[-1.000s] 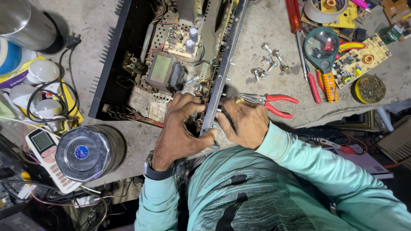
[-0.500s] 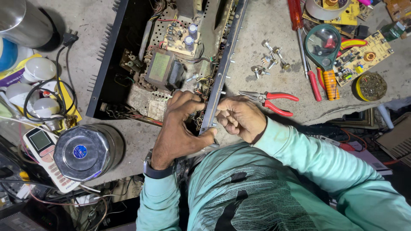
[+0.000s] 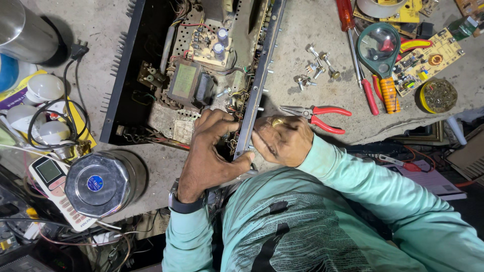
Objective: The person works on an audio amplifier chassis on a cluttered repair bench, unscrewing and removing small screws and hardware from the front panel by hand and with pliers, then using a screwdriver on the chassis and brushing dust off the panel and internal boards with a pink brush.
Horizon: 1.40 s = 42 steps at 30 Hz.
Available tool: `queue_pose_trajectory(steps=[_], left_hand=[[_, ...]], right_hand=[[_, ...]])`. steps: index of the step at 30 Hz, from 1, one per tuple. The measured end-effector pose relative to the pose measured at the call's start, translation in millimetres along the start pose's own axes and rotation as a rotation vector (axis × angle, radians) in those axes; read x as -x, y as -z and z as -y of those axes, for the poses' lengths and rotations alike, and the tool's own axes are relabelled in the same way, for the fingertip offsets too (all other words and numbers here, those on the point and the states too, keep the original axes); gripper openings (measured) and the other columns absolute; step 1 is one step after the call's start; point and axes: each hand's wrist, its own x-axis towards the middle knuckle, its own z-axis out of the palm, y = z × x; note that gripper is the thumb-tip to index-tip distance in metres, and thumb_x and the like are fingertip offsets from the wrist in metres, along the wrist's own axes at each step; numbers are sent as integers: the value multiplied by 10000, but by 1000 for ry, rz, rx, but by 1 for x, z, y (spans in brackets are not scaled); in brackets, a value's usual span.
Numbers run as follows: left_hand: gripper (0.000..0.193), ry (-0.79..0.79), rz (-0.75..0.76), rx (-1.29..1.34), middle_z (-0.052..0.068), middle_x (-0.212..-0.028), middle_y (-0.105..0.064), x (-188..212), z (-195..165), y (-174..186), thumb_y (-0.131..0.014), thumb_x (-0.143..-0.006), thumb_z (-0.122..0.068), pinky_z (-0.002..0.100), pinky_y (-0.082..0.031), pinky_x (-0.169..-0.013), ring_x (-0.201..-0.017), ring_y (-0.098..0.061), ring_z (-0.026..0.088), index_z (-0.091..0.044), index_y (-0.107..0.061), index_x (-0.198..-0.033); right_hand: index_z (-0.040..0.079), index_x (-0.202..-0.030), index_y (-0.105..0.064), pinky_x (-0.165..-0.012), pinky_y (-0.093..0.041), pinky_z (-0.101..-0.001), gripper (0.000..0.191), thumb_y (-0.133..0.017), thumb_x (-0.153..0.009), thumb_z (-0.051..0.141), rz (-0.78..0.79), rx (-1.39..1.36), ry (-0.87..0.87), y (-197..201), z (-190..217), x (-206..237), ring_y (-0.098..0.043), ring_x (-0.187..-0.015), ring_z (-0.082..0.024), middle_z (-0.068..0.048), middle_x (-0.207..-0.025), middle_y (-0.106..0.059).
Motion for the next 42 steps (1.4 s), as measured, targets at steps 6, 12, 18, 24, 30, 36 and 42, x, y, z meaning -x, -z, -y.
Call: queue_pose_trajectory(steps=[6, 12, 18, 24, 30, 36, 42], left_hand=[[506, -7, -6, 15, 131, -1058, -613, -1, 3, 0, -859, -604, -154, 415, -452, -961, -1043, -566, 298, 19, -683, -1046], [514, -16, -8, 4, 133, -1041, -610, -2, 3, 3, -860, -591, -154, 423, -440, -958, -1027, -569, 303, 12, -685, -1045], [520, -26, 2, -3, 131, -1063, -623, -3, 1, 4, -850, -601, -149, 420, -443, -992, -1059, -580, 303, 6, -689, -1071], [521, -25, -4, -22, 137, -1066, -620, -3, 0, 3, -859, -595, -152, 429, -431, -996, -1060, -575, 313, 9, -685, -1059], [508, -16, 0, 3, 122, -1038, -618, -4, -1, 3, -854, -608, -151, 420, -441, -976, -1034, -577, 299, -4, -696, -1068], [479, -30, -5, 19, 112, -1012, -607, -5, 0, 4, -844, -626, -141, 413, -444, -952, -1008, -574, 290, -11, -684, -1059], [500, 1, 7, 34, 114, -1010, -600, -4, 2, 4, -845, -606, -134, 420, -449, -956, -1012, -571, 284, -3, -694, -1064]], right_hand=[[7, -981, -665, -522, -477, -396, 129, -729, -910, 93, -12, -145, -196, -14, 4, 9, -617, -562, -254, -99, -716, -623], [14, -975, -659, -517, -472, -335, 177, -590, -1018, 172, 73, -755, -767, -27, 3, 10, -613, -545, -148, -80, -688, -637], [-17, -1031, -698, -521, -487, -358, 296, -595, -1028, 260, 161, -794, -932, -11, 7, 3, -616, -553, -207, -127, -741, -697], [13, -1061, -727, -612, -541, -395, 210, -738, -922, 170, 28, -181, -338, 5, 14, 0, -685, -657, -287, -144, -786, -690], [9, -1008, -726, -598, -535, -417, 178, -771, -878, 122, 37, -44, -145, -5, 4, 2, -665, -625, -296, -125, -774, -690], [0, -1018, -694, -605, -541, -403, 188, -740, -870, 106, 8, -177, -90, -14, -10, 7, -677, -660, -303, -149, -833, -691], [-13, -1054, -701, -570, -539, -383, 153, -685, -915, 51, -1, -382, -234, -21, -7, 7, -682, -622, -271, -136, -775, -681]])
